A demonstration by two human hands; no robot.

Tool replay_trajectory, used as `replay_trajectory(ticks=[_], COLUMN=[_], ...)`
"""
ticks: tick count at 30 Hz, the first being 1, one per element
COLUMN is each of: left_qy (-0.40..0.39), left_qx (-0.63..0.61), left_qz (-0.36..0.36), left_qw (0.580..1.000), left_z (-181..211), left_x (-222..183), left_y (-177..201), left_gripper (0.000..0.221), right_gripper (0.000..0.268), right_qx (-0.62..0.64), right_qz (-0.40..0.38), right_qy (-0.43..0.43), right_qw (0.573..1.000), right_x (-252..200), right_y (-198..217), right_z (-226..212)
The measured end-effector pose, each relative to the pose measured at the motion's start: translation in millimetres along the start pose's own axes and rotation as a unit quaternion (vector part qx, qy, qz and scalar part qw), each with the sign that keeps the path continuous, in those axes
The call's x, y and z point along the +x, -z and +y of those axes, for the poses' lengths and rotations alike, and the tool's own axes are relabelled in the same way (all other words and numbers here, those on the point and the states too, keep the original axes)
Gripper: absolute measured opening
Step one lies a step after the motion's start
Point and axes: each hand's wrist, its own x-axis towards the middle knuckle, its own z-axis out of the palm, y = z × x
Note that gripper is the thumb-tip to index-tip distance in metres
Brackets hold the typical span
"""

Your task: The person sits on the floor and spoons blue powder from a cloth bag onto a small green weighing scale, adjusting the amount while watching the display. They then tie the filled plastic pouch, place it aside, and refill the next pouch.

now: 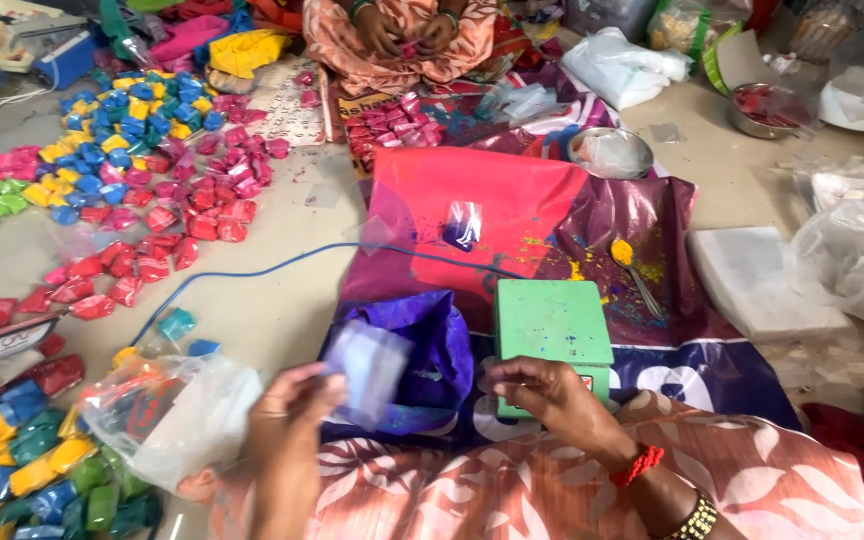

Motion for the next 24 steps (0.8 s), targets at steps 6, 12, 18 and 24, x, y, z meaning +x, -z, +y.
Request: replay_trajectory(ticks=[6,12,18,24], left_qy=[0.07,0.069,0.076,0.129], left_qx=[-0.014,0.007,0.013,0.073], left_qz=[-0.081,-0.092,-0.057,-0.129], left_qw=[0.994,0.993,0.995,0.981], left_z=[-46.4,-66.5,-89.1,-113.4], left_x=[-25.3,-37.2,-21.0,-14.4], left_y=[-80.1,-101.6,-90.5,-97.7], left_gripper=[0.025,0.016,0.013,0.007], right_gripper=[0.043,0.023,0.018,0.027], right_qx=[0.179,0.229,0.248,0.22], right_qz=[0.004,0.085,0.13,0.158], right_qy=[-0.043,-0.063,-0.085,-0.087], right_qw=[0.983,0.968,0.956,0.959], right_x=[-6.3,2.5,3.1,2.4], right_y=[-0.3,4.2,19.9,25.6], right_z=[-28.2,14.9,-1.0,-4.6])
